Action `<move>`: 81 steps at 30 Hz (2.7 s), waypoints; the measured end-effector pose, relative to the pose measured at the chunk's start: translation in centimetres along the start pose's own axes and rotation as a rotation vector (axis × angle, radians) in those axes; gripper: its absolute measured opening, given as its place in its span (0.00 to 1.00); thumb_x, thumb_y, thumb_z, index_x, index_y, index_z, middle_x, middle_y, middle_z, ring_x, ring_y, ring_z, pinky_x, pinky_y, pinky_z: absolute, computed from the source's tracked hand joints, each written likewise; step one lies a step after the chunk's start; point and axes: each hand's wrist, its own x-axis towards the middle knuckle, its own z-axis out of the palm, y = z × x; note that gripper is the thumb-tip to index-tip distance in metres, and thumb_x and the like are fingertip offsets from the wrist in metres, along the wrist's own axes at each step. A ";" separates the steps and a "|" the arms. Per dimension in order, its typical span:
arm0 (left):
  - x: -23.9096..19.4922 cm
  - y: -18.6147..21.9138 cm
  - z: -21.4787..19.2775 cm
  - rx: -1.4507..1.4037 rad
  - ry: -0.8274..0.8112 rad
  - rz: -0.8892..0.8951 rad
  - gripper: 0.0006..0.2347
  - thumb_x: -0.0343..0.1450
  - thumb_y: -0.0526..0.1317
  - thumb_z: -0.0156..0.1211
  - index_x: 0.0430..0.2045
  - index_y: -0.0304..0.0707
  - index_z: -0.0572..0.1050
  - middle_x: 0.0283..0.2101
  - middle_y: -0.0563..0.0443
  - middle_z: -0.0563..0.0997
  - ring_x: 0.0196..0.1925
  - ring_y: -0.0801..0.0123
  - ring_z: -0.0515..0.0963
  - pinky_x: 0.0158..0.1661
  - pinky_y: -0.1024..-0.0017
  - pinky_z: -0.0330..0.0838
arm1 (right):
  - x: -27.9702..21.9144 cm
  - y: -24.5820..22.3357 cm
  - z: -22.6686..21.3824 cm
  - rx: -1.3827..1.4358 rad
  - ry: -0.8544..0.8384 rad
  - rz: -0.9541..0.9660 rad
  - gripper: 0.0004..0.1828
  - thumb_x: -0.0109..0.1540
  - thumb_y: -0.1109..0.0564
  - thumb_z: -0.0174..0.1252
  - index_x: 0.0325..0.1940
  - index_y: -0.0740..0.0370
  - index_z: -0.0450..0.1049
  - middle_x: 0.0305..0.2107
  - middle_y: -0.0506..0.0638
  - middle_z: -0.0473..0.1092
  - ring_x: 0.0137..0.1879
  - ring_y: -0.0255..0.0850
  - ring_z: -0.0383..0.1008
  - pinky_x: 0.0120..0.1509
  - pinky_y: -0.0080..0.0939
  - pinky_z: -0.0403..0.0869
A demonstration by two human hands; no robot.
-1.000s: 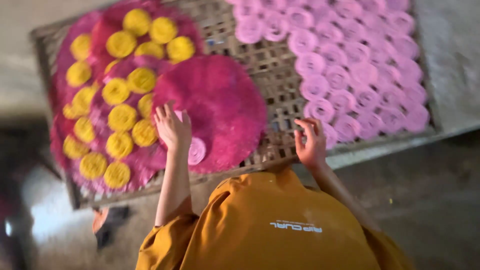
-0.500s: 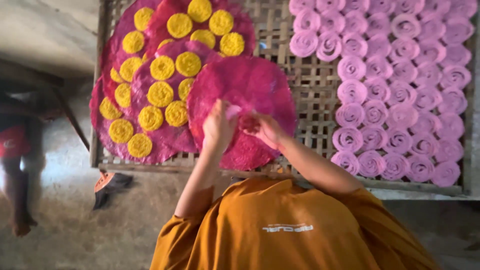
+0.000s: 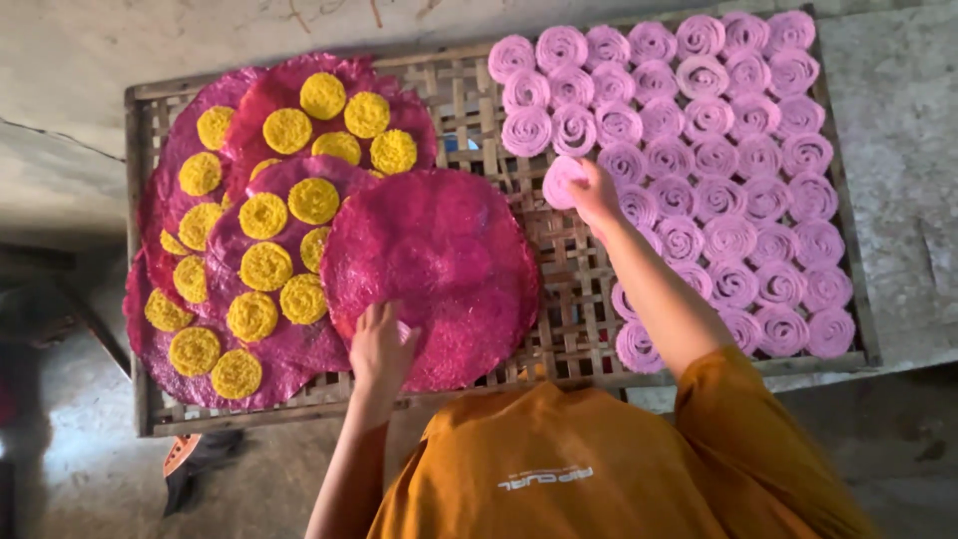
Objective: The person arranges pink rolled items on a pink sheet placed on a woven tray. They pick up each item and place it in a neat pattern, occasionally adjusting the sheet and the items to maintain alignment.
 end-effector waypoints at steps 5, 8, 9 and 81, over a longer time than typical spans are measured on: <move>-3.3 -4.4 0.8 0.021 -0.033 -0.210 0.25 0.63 0.39 0.69 0.56 0.42 0.71 0.53 0.39 0.76 0.53 0.45 0.77 0.49 0.53 0.73 | 0.8 -1.3 -0.3 -0.465 0.110 -0.423 0.23 0.58 0.67 0.58 0.58 0.65 0.73 0.48 0.66 0.74 0.54 0.64 0.75 0.58 0.55 0.73; -3.7 -6.3 2.1 -0.020 -0.032 -0.258 0.22 0.64 0.40 0.69 0.52 0.40 0.73 0.48 0.38 0.77 0.53 0.44 0.77 0.50 0.53 0.72 | 0.4 -3.3 -0.6 -0.566 0.116 -0.393 0.24 0.57 0.68 0.59 0.59 0.64 0.72 0.47 0.66 0.71 0.53 0.65 0.73 0.57 0.57 0.73; -3.5 -6.8 2.5 -0.007 -0.018 -0.240 0.17 0.65 0.40 0.69 0.47 0.41 0.74 0.47 0.39 0.78 0.53 0.44 0.77 0.51 0.53 0.72 | 0.2 -4.1 -0.9 -0.578 0.113 -0.383 0.25 0.58 0.68 0.59 0.60 0.64 0.71 0.48 0.66 0.71 0.53 0.64 0.73 0.57 0.57 0.72; 0.6 -4.9 1.8 -0.473 0.407 -0.013 0.12 0.68 0.31 0.63 0.46 0.39 0.78 0.43 0.45 0.78 0.46 0.56 0.79 0.48 0.60 0.75 | -14.6 -11.9 7.2 -0.537 0.076 -0.371 0.16 0.58 0.57 0.66 0.44 0.66 0.69 0.38 0.62 0.68 0.46 0.63 0.69 0.47 0.59 0.69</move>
